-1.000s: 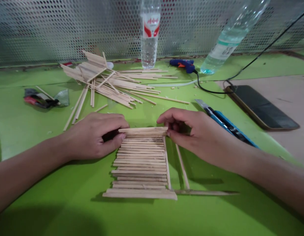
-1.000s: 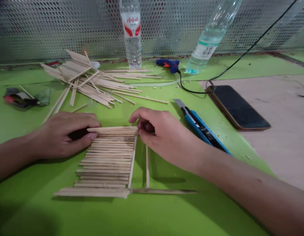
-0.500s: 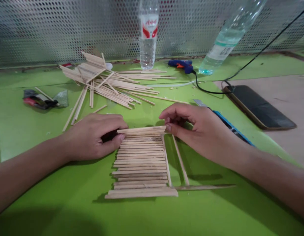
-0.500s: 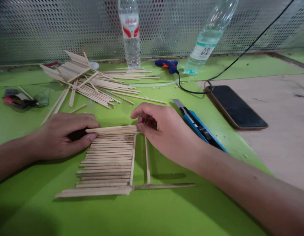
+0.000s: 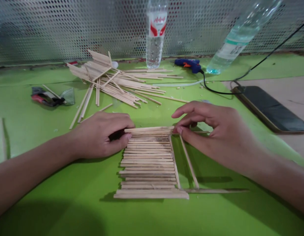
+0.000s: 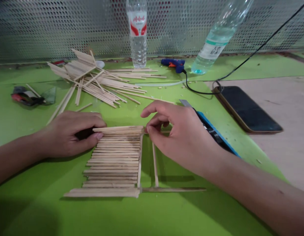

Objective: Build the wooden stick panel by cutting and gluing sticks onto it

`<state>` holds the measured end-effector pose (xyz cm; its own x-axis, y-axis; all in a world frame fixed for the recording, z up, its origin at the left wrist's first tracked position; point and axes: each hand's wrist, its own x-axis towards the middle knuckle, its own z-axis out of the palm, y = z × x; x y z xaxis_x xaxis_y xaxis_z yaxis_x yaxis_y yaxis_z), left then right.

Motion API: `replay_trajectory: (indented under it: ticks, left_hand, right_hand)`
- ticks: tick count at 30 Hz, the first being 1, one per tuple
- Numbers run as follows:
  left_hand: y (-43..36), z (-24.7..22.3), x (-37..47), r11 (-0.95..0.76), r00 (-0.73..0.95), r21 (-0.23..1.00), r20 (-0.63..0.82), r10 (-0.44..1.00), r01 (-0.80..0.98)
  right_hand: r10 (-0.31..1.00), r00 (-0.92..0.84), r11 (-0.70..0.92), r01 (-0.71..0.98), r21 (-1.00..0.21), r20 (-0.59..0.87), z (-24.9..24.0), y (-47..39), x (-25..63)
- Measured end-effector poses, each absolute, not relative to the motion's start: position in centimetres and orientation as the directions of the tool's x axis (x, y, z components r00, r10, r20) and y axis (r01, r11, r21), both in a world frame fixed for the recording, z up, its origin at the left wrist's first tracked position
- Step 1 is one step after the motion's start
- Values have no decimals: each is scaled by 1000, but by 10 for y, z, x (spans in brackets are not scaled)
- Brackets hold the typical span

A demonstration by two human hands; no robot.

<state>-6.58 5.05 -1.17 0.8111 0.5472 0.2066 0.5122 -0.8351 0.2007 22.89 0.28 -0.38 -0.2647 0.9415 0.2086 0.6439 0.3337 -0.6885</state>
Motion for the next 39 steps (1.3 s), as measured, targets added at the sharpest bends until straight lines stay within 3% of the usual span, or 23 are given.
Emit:
replay_trajectory:
  ticks: [17, 39]
  left_hand:
    - [51, -12, -66, -844, 816, 195, 221, 535, 500]
    - [50, -16, -68, -871, 827, 170, 274, 491, 461]
  right_hand:
    - [939, -306, 319, 601, -733, 158, -9, 4, 230]
    - [908, -412, 357, 653, -668, 82, -5, 6, 225]
